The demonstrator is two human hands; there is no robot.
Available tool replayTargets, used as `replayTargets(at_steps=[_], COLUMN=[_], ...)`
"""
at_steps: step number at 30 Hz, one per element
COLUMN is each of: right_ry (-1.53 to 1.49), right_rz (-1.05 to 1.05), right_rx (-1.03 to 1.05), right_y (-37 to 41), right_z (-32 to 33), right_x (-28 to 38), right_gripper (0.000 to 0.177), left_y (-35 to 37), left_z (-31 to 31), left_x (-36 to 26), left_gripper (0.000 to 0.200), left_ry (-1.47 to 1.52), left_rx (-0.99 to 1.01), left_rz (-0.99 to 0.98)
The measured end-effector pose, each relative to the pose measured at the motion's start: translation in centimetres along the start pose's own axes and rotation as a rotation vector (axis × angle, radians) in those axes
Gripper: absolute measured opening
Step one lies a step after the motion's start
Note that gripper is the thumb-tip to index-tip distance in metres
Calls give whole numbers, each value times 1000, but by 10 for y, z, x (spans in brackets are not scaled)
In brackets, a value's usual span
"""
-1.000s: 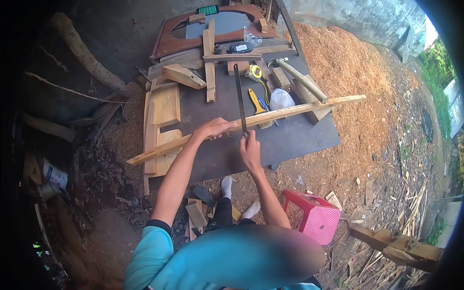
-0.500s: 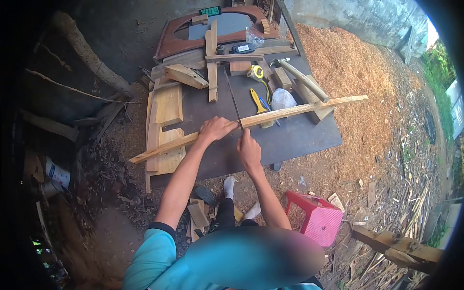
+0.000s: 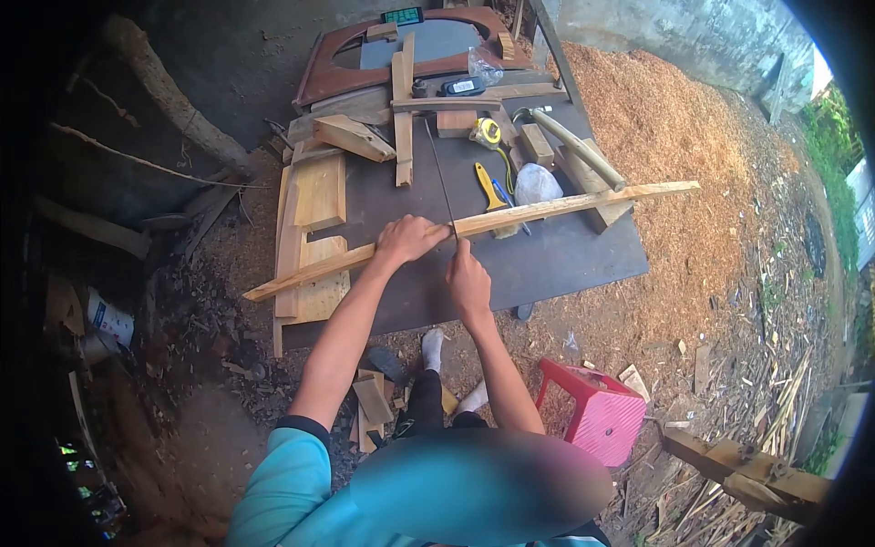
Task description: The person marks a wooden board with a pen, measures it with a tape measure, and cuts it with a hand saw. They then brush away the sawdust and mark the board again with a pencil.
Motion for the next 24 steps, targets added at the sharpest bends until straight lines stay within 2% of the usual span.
replayTargets(at_steps=[5,11,18,21,24], right_ry=[-54,-105,-114,-132,-108], right_rz=[-14,-33,62,-8,-23], right_rx=[26,111,20,101,120], right_y=[17,83,-2,71,68], right_z=[-1,7,-8,2,5], right_x=[-7,-32,-11,-38,-36], right_gripper=[19,19,18,17,18], left_y=[-1,-1,-2,3,-4], left_z=[-3,2,-4,-5,-1], left_x=[2,0,3,1,3], left_gripper=[45,46,45,46,48], left_ry=[-14,-12,-18,-19,-45], left_rx=[-41,-24,-45,-18,-68], left_rz=[-12,-8,-40,-30,-38])
Point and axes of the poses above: each hand's wrist, its own y-axis away from the middle knuckle, its own z-axis out of the back of the hand, x = y × z, the point moved 4 cm from there along -y, towards the middle knuckle, and after that the axes turned 10 degrees about y, right-handed, at the moved point
